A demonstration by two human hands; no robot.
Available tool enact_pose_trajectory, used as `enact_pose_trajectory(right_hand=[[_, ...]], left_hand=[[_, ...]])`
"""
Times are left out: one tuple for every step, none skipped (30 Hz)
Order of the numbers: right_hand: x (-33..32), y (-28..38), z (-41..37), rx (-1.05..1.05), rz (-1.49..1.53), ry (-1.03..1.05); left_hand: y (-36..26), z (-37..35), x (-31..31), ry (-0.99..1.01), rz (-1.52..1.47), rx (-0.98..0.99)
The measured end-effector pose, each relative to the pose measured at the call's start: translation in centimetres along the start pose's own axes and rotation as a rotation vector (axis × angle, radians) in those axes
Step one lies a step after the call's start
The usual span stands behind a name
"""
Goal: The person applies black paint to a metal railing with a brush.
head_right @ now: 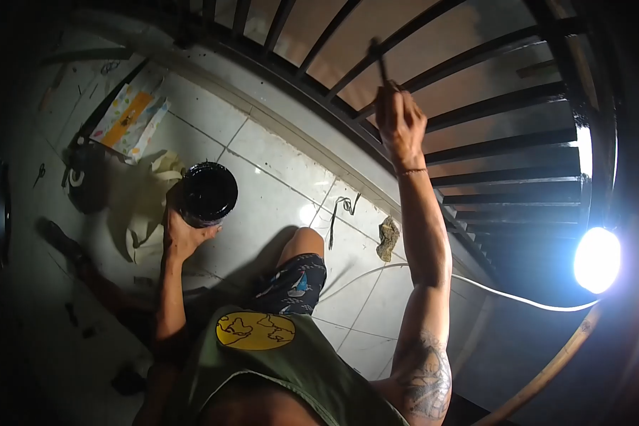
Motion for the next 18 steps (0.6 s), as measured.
enact_pose_trajectory(right_hand=[[-0.4, 0.3, 0.2, -0.038, -0.046, -0.086], [-0.6, 0.6, -0.1, -0.072, -0.090, -0.171], [-0.5, 0.9, -0.9, -0.112, -0.060, -0.121], [0.5, 1.0, -2.8, -0.081, 0.022, 0.007], [1.3, 1.6, -4.4, -0.068, 0.065, 0.096], [2.3, 2.4, -5.4, -0.055, 0.106, 0.179], [3.0, 3.2, -6.1, -0.072, 0.133, 0.214], [4.1, 3.5, -7.0, -0.046, 0.180, 0.236], [5.0, 3.5, -7.9, -0.032, 0.205, 0.278], [6.0, 3.4, -8.6, -0.017, 0.228, 0.317], [6.5, 3.2, -8.8, 0.004, 0.230, 0.328], [6.9, 3.0, -9.0, 0.025, 0.230, 0.340], [7.3, 2.5, -9.1, 0.045, 0.242, 0.353], [7.3, 1.8, -8.9, 0.065, 0.235, 0.367], [6.8, 1.4, -8.4, 0.045, 0.187, 0.323], [6.2, 1.1, -7.8, 0.025, 0.138, 0.283], [5.1, 1.3, -7.1, -0.013, 0.093, 0.201], [4.2, 1.9, -6.6, -0.025, 0.033, 0.085]], left_hand=[[-0.1, 0.1, 0.1, -0.004, -0.005, 0.012], [0.1, 0.0, 0.1, -0.006, -0.008, 0.022], [1.2, -0.1, 0.4, 0.000, -0.044, -0.061], [1.5, -0.3, 0.6, 0.007, -0.043, -0.077], [1.0, -0.2, 0.5, 0.011, -0.017, -0.036], [0.7, 0.0, 0.3, 0.011, 0.011, 0.012], [0.9, 0.1, 0.2, 0.032, 0.030, 0.018], [1.1, 0.0, 0.1, 0.029, 0.034, 0.010], [1.2, -0.2, 0.0, 0.016, 0.057, 0.012], [1.4, -0.2, -0.1, 0.003, 0.080, 0.018], [1.3, -0.2, -0.1, 0.003, 0.085, 0.014], [1.2, -0.1, -0.2, 0.011, 0.082, 0.004], [1.1, -0.1, -0.2, 0.021, 0.079, -0.007], [1.2, -0.1, -0.1, 0.024, 0.079, -0.010], [1.3, -0.1, 0.0, 0.015, 0.074, -0.001], [1.4, -0.1, 0.2, 0.008, 0.068, 0.006], [1.6, -0.1, 0.4, 0.008, 0.064, -0.001], [2.0, -0.1, 0.6, 0.017, 0.042, -0.027]])
Point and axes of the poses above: each hand's wrist, its own z-axis towards the middle knuckle, its own x-axis out of the palm, y = z × x, the point moved 1 cm from there along z, towards the middle knuckle, and after that the axes turned 4 degrees about -z, right-handed, at the moved point
